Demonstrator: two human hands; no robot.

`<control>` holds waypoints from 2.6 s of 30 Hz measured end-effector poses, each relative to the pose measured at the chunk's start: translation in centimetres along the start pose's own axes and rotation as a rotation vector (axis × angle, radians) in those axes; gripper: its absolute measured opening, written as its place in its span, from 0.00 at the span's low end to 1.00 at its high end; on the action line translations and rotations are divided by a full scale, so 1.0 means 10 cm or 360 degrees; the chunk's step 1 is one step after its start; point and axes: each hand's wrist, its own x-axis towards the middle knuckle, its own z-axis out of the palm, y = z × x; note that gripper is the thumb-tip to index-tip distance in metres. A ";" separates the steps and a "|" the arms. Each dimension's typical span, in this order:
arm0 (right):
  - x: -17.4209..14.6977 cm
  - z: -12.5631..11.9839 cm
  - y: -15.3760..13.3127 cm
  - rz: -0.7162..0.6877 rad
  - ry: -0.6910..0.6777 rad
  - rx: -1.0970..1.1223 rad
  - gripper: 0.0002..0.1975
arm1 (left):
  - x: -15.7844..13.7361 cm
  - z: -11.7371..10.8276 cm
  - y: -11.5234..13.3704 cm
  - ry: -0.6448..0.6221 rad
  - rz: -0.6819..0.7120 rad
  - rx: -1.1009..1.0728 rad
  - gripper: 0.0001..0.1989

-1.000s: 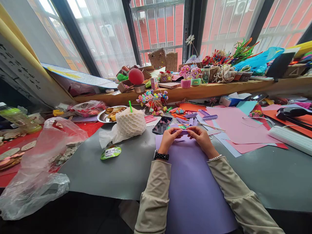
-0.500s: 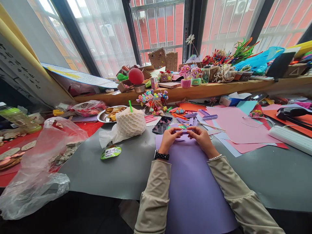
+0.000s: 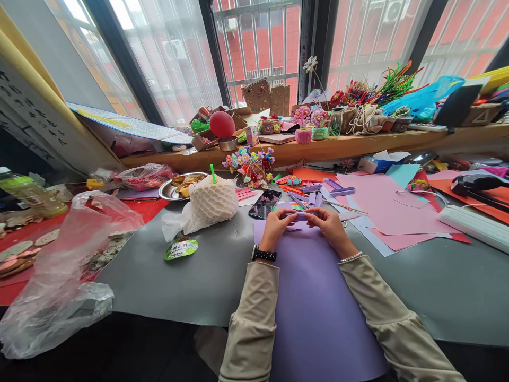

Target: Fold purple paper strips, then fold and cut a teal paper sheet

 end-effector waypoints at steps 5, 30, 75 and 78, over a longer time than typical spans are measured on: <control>0.00 -0.01 0.05 -0.0007 -0.0016 -0.0037 0.15 | 0.00 0.00 0.00 0.0019 0.0003 0.0023 0.09; 0.00 0.00 0.02 -0.0018 -0.0016 -0.0090 0.14 | 0.00 0.03 0.00 0.0092 -0.0061 0.0014 0.04; -0.01 0.02 -0.02 -0.0017 -0.0076 -0.0100 0.16 | -0.03 0.02 0.04 0.0097 0.0049 0.0181 0.08; -0.02 0.02 -0.02 -0.0027 -0.0086 -0.0089 0.15 | -0.02 0.03 0.04 0.0136 0.0046 0.0167 0.06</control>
